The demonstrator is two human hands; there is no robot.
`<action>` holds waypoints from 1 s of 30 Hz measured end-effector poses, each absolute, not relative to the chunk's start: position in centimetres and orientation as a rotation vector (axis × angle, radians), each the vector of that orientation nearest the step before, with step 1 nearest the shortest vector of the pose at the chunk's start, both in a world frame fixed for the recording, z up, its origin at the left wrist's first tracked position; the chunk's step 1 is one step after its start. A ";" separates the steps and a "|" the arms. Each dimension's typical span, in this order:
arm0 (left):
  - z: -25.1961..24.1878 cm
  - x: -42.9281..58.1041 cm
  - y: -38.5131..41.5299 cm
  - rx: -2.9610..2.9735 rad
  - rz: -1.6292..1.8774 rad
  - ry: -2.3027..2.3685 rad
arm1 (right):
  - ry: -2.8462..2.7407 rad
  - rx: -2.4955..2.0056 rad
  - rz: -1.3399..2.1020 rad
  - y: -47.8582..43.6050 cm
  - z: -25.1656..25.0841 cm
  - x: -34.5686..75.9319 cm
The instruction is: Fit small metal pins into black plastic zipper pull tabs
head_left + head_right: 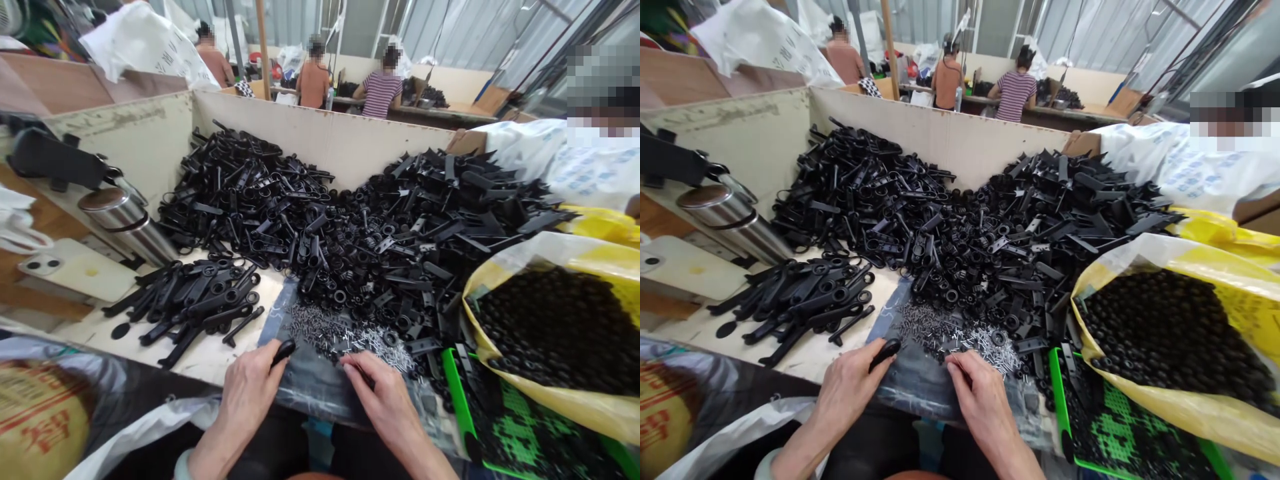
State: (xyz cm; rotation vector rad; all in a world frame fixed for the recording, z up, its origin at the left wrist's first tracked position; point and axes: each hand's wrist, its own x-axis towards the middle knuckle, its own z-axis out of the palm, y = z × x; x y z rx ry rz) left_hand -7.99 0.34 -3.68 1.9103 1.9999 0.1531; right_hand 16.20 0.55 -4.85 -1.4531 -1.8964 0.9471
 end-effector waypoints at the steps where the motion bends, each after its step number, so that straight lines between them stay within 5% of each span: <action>1: -3.7 -8.0 0.4 1.942 0.147 1.992 | -1.908 -1.457 0.923 0.6 -4.8 16.3; 12: -3.5 -8.2 0.3 1.950 0.267 1.971 | -2.323 -1.468 0.479 2.3 -5.3 13.8; 20: -3.6 -8.3 -1.6 0.931 0.930 1.661 | -2.428 -1.465 0.277 1.9 -6.0 14.0; 30: -2.2 -5.0 -2.7 0.274 1.027 1.160 | -1.827 -1.249 0.917 1.6 -2.9 12.4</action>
